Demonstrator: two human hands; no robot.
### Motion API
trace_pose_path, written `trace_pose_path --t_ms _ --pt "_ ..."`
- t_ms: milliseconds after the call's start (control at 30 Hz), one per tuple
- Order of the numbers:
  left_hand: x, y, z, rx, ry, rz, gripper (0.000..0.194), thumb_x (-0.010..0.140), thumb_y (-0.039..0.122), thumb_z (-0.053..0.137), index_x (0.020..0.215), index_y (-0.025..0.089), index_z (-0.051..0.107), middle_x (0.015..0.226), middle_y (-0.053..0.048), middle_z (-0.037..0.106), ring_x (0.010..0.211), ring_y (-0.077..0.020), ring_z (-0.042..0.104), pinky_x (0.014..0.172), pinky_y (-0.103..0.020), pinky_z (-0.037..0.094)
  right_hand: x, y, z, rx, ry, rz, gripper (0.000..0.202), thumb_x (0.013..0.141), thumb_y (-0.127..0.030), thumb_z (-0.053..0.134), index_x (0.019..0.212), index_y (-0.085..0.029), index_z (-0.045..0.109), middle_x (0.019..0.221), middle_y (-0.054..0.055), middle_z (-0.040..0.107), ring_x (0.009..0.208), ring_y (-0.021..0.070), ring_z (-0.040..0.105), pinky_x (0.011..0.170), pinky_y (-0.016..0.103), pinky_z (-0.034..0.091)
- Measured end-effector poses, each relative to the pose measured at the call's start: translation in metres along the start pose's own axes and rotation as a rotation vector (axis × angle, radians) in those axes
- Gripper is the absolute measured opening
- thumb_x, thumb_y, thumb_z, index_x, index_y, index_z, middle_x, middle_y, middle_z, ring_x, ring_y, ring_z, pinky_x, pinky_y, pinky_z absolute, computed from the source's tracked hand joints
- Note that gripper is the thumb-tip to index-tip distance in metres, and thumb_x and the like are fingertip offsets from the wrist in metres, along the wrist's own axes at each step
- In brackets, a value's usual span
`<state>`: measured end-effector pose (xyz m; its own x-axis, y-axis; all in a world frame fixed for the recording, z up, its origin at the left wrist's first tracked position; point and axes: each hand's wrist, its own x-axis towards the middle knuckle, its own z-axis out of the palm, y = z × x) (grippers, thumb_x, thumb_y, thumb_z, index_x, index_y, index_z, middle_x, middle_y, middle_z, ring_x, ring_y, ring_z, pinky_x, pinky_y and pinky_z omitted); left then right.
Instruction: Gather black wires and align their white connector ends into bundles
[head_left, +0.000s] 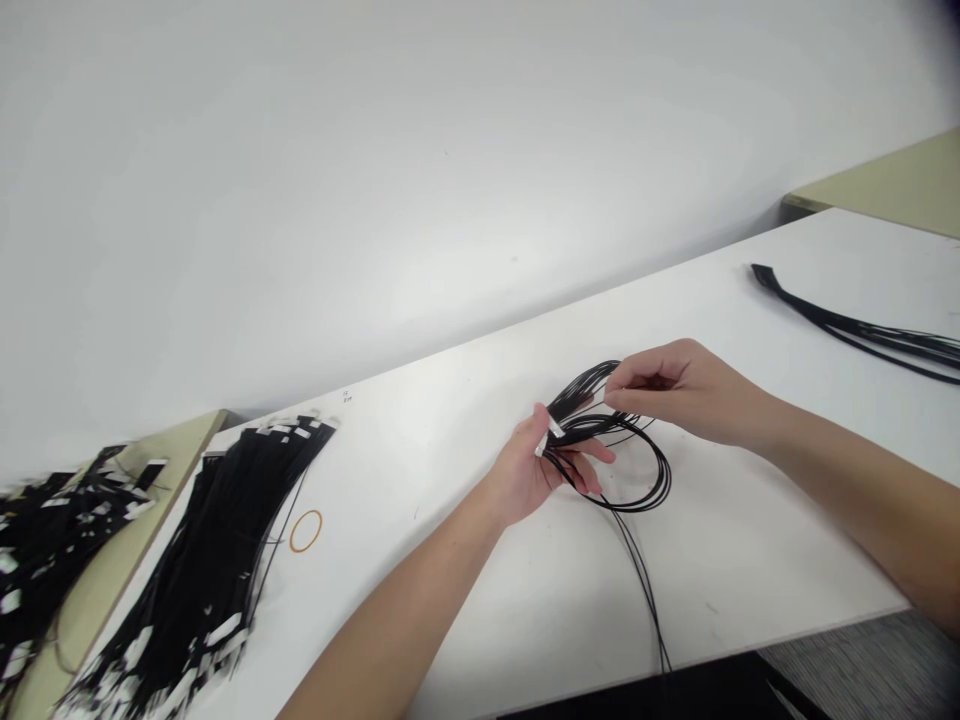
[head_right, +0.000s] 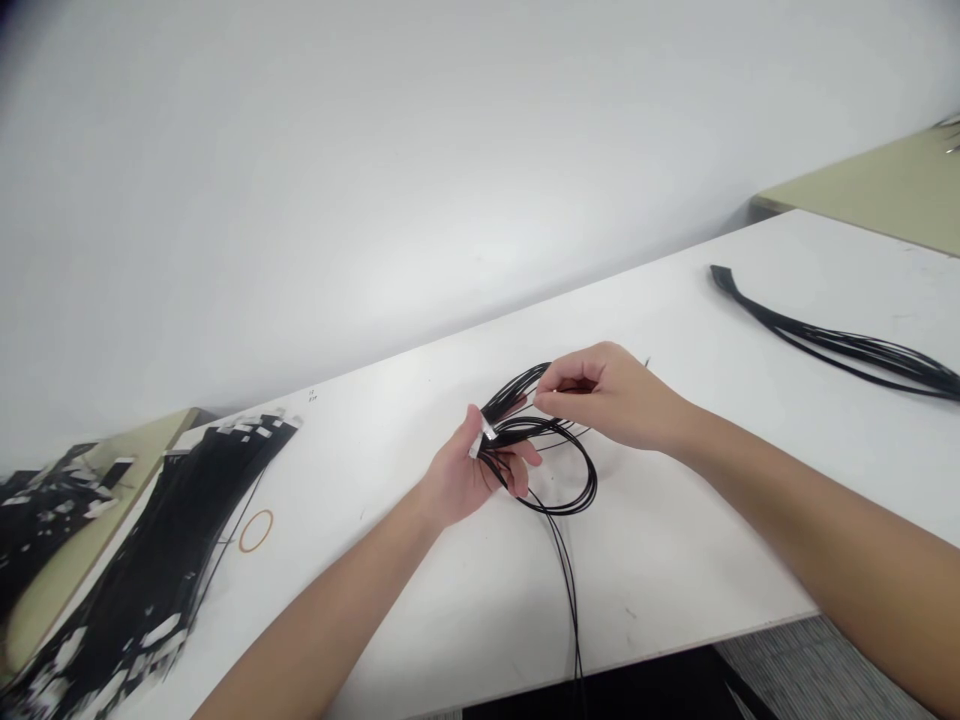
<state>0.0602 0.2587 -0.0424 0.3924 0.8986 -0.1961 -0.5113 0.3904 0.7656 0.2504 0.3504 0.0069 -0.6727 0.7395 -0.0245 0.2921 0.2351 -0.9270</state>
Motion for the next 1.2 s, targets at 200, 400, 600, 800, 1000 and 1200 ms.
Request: trace_pose_path --t_ms 200,400,600,800,1000,1200 --pt "0.0005 -0.0004 -0.0001 0.007 0.029 -0.011 0.064 0.086 0.061 0.032 0.133 0.019 0.044 0.09 -0.013 0.066 0.063 -0.018 0.062 0.059 -0.028 0.046 -0.0014 -0.0003 0.0049 -0.035 0.024 -0.009 0.017 0.079 -0.034 0.059 0.074 -0.02 0.066 0.063 0.001 0.053 0.056 0.0104 0.042 0.049 0.024 0.032" --pt "0.0022 -0.002 0.001 0.036 0.025 0.023 0.064 0.086 0.06 0.036 0.124 0.012 0.051 0.088 -0.014 0.066 0.061 -0.0193 0.063 0.057 -0.03 0.047 -0.0011 -0.0034 0.0045 0.018 0.029 0.043 0.019 0.079 -0.034 0.059 0.071 -0.019 0.066 0.065 0.002 0.055 0.06 0.0112 0.045 0.053 0.024 0.035" --pt "0.0028 -0.0036 0.0013 0.035 0.035 0.036 0.062 0.086 0.058 0.039 0.118 0.007 0.054 0.088 -0.016 0.066 0.06 -0.0203 0.063 0.056 -0.03 0.047 0.0004 -0.0029 0.0039 -0.007 0.017 0.092 0.018 0.079 -0.032 0.057 0.071 -0.019 0.066 0.068 0.002 0.057 0.063 0.0119 0.047 0.056 0.025 0.037" --pt "0.0025 -0.0039 0.0012 0.037 0.033 0.034 0.061 0.085 0.059 0.04 0.116 0.008 0.055 0.09 -0.017 0.067 0.061 -0.0197 0.064 0.055 -0.029 0.047 0.0006 -0.0016 0.0032 -0.017 0.019 0.097 0.019 0.08 -0.032 0.056 0.07 -0.019 0.065 0.068 0.002 0.056 0.062 0.0114 0.045 0.055 0.024 0.036" --pt "0.0021 -0.0048 0.0011 0.04 0.029 0.043 0.059 0.086 0.058 0.038 0.113 0.009 0.056 0.089 -0.016 0.066 0.06 -0.0198 0.063 0.056 -0.03 0.047 0.0 -0.0006 0.0029 0.022 0.019 0.078 0.019 0.081 -0.032 0.057 0.069 -0.019 0.062 0.066 0.001 0.052 0.062 0.0102 0.043 0.055 0.023 0.035" --pt "0.0021 -0.0037 0.0013 0.042 0.017 0.054 0.06 0.087 0.059 0.034 0.117 0.01 0.054 0.089 -0.015 0.066 0.06 -0.0197 0.063 0.056 -0.03 0.047 -0.0005 -0.0003 0.0036 0.041 0.008 0.081 0.021 0.082 -0.035 0.057 0.069 -0.019 0.06 0.066 0.0 0.05 0.061 0.0097 0.041 0.055 0.024 0.033"
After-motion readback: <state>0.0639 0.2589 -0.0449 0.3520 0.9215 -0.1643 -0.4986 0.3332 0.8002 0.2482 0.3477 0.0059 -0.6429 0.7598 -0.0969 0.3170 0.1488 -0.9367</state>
